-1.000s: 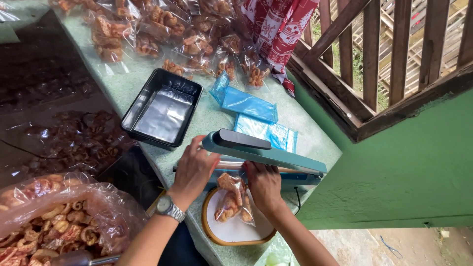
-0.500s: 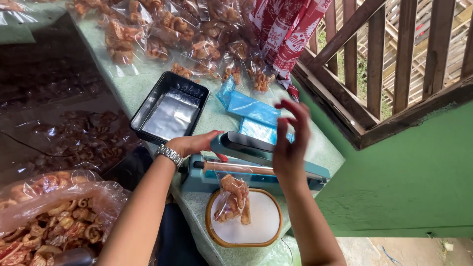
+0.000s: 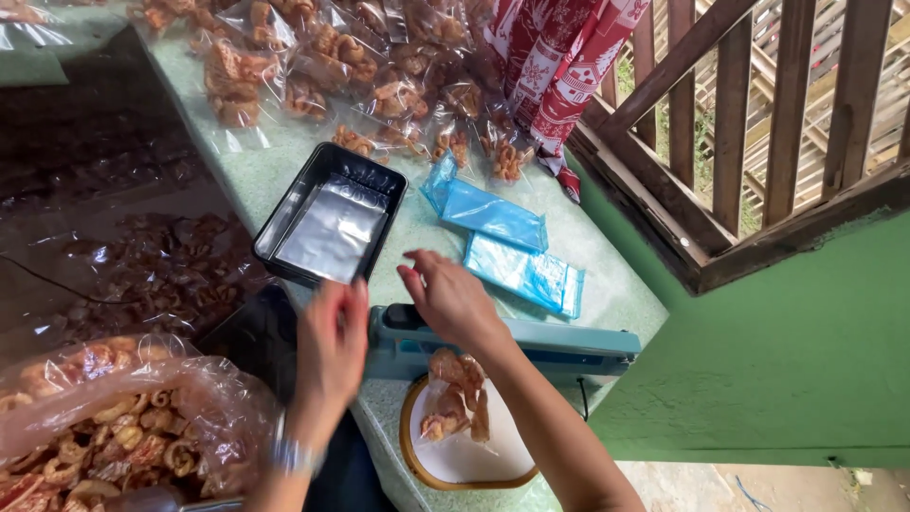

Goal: Manually filling small plastic bags with fried snacks using a scoop and sealing them with a heat sealer.

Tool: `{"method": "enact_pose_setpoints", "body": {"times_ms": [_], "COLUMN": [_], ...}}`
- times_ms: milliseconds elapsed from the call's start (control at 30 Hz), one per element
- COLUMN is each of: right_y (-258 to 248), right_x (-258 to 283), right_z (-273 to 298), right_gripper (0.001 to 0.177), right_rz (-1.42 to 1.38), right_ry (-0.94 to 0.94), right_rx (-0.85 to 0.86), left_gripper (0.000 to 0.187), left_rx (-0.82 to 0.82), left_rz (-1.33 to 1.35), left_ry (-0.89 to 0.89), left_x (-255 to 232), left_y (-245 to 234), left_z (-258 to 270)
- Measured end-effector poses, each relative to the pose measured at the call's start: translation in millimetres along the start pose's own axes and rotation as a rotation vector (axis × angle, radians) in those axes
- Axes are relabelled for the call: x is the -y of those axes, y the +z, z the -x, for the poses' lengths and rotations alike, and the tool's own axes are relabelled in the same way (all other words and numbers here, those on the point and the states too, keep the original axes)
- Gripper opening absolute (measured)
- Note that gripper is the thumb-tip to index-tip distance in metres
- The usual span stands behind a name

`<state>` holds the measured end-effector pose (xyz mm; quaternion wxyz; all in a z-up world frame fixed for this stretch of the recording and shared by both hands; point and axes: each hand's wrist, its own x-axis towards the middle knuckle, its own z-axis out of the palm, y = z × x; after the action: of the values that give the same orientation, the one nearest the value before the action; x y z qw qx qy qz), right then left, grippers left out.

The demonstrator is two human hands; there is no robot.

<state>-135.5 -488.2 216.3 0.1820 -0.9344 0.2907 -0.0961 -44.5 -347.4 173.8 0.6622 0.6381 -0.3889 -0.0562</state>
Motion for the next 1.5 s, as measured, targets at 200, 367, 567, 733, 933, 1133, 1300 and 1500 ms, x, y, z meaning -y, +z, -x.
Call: {"method": "enact_pose_setpoints", "body": {"times_ms": [200, 367, 567, 733, 933, 1133, 1300, 1500], "right_y": [-16, -13, -15, -9, -1, -1, 0, -49], "right_x": [18, 14, 16, 11, 5, 2, -12, 21], "right_z": [-1, -5, -1, -4, 2, -1, -6, 9], "right_gripper": [0.043, 0.047, 0.040, 0.045, 0.042, 0.040, 0.046, 0.048], "right_rz": [-0.094, -0.126, -0.178, -0.147, 0.213, -0.013, -0.542, -0.020], "right_ry": [0.005, 0.068, 0.107, 0.138, 0.005, 0.052, 0.203, 0.202], "right_rx": [0.316, 0.398, 0.335, 0.335, 0.155, 0.112, 0.211, 0.116], "left_gripper": [0.068, 0.045, 0.052, 0.046, 0.047, 0.046, 0.038, 0.052], "left_rx": [0.614, 0.498, 0.606, 0.591, 0.584, 0.547, 0.510, 0.617], "left_rz": [0.081, 0.587, 0.509, 0.602, 0.560, 0.531, 0.501, 0.548], "left_ry": [-0.579, -0.552, -0.804, -0.656, -0.554, -0.501, -0.550, -0.422], "left_x": [-49, -43, -47, -38, -36, -35, -40, -34], "left_y": [27, 59, 49, 54, 56, 60, 56, 23], "left_z": [80, 76, 69, 75, 75, 77, 80, 92]}}
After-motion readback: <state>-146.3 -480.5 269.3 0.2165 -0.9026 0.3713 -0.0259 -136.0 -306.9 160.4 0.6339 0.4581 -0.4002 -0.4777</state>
